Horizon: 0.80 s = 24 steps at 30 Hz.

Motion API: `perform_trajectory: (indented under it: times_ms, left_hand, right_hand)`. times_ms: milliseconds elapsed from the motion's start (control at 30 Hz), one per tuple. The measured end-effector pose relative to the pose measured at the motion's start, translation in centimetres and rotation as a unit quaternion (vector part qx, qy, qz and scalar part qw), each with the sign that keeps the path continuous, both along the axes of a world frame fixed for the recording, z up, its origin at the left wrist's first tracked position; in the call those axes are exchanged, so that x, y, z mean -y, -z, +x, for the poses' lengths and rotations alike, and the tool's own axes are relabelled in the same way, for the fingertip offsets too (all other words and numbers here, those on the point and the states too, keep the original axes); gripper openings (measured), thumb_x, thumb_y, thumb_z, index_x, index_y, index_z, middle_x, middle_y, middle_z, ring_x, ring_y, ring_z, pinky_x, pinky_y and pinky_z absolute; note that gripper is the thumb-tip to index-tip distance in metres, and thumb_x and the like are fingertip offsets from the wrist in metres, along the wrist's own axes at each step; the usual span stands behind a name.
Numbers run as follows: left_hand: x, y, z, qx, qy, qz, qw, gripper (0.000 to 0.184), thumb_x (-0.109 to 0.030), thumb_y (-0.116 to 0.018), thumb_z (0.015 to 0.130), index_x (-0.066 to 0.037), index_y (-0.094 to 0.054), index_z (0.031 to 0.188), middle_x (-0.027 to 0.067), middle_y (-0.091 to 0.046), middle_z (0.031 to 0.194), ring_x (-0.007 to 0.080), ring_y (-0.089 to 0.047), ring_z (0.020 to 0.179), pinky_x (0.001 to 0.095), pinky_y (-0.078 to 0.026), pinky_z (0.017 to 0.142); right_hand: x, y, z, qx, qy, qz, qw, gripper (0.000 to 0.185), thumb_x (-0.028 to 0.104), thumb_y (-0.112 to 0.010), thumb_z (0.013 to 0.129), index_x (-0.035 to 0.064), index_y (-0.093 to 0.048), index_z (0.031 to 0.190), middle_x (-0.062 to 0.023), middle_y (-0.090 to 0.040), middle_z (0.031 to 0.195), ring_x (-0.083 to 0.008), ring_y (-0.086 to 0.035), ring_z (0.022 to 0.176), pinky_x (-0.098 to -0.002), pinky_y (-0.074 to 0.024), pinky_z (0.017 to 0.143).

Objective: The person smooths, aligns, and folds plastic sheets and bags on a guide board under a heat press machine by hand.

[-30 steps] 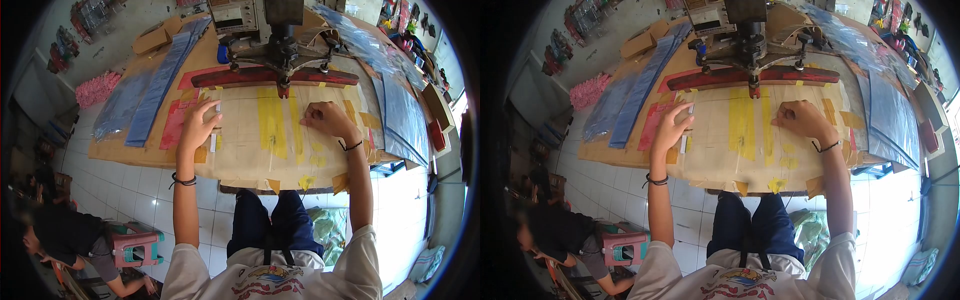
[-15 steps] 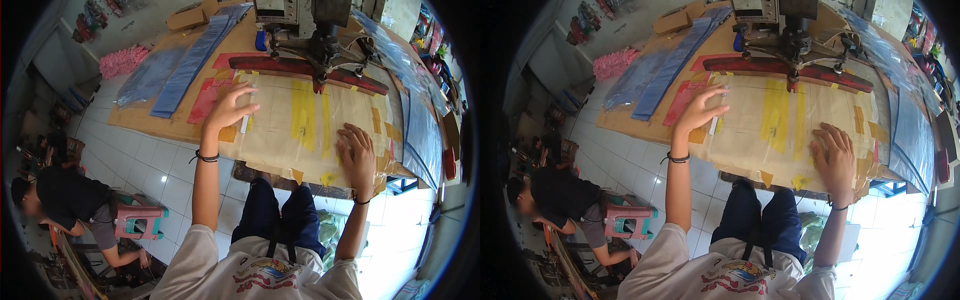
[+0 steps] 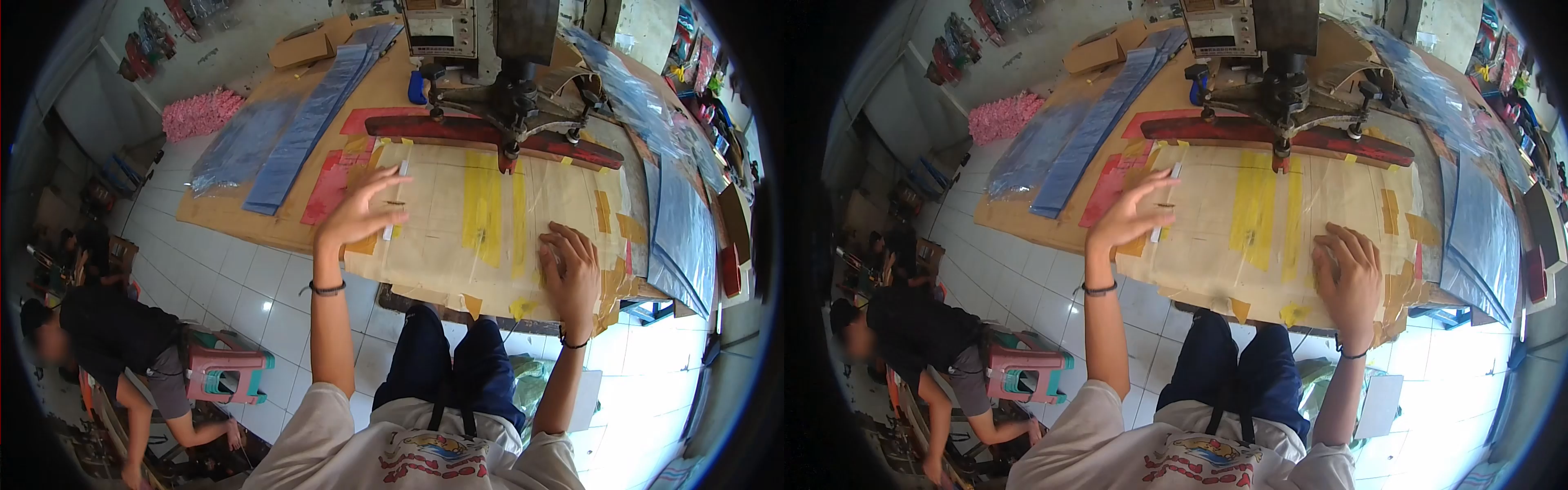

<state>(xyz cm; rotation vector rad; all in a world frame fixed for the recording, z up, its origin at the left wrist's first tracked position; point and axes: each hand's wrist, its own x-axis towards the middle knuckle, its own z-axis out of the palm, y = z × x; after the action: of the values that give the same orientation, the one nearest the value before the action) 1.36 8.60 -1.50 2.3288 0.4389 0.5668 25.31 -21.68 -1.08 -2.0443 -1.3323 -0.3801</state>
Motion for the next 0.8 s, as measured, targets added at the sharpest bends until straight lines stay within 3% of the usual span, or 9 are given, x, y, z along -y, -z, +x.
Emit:
perform_trajectory:
  times_ms: [67,167,267,367,467,800]
  left_hand:
    - [0.6,-0.4,-0.6,-0.048,0.011,0.053,0.997,0.066,-0.033,-0.082,0.082,-0.017,-0.058,0.141,0.0209,-0.038,0.158,0.0366,-0.030,0.149,0.0498,-0.026,0.121]
    - [1.6,-1.1,-1.1,-0.067,0.011,0.026,0.997,0.065,-0.033,-0.081,0.082,-0.017,-0.057,0.141,0.0224,-0.039,0.157,0.0383,-0.028,0.150,0.0493,-0.023,0.122]
    - [4.0,-3.2,-1.6,-0.141,-0.037,0.067,0.987,0.062,-0.035,-0.078,0.086,-0.015,-0.059,0.141,0.0190,-0.038,0.159,0.0380,-0.027,0.150,0.0488,-0.022,0.122]
    - [6.8,-3.1,-1.8,-0.213,-0.146,0.231,0.938,0.050,-0.037,-0.069,0.093,-0.017,-0.063,0.138,0.0194,-0.042,0.155,0.0403,-0.029,0.148,0.0531,-0.022,0.122]
    - [8.4,-2.1,-2.0,-0.184,-0.162,0.353,0.903,0.041,-0.035,-0.061,0.098,-0.017,-0.066,0.135,0.0191,-0.046,0.152,0.0392,-0.033,0.145,0.0569,-0.022,0.120]
    - [12.1,-1.3,-3.2,-0.156,-0.168,0.384,0.894,0.042,-0.033,-0.061,0.098,-0.005,-0.067,0.128,0.0190,-0.050,0.147,0.0380,-0.040,0.139,0.0568,-0.029,0.115]
  right_hand:
    - [-0.2,-0.1,0.1,0.001,0.004,0.006,1.000,0.014,0.014,-0.067,0.088,0.0059,-0.073,0.099,-0.0082,-0.071,0.117,-0.0292,-0.062,0.114,-0.0420,-0.0448,0.101]
    - [-0.1,0.0,-0.1,-0.003,0.008,0.008,1.000,0.013,0.013,-0.067,0.088,0.0061,-0.073,0.097,-0.0079,-0.071,0.115,-0.0290,-0.063,0.113,-0.0421,-0.0452,0.100]
    - [-0.2,0.2,0.0,-0.004,0.008,0.009,1.000,0.013,0.013,-0.067,0.088,0.0064,-0.073,0.097,-0.0073,-0.072,0.115,-0.0286,-0.063,0.112,-0.0419,-0.0455,0.100]
    - [-0.2,0.2,0.2,-0.002,0.006,0.013,1.000,0.012,0.013,-0.067,0.088,0.0066,-0.074,0.096,-0.0068,-0.072,0.114,-0.0280,-0.063,0.112,-0.0415,-0.0456,0.099]
    - [0.0,0.2,0.1,0.000,0.004,0.014,1.000,0.011,0.012,-0.067,0.088,0.0069,-0.074,0.095,-0.0063,-0.072,0.114,-0.0275,-0.064,0.112,-0.0411,-0.0459,0.099]
    - [0.0,0.3,0.2,0.002,0.003,0.030,1.000,0.010,0.012,-0.067,0.088,0.0066,-0.074,0.093,-0.0060,-0.073,0.110,-0.0269,-0.064,0.109,-0.0399,-0.0471,0.096]
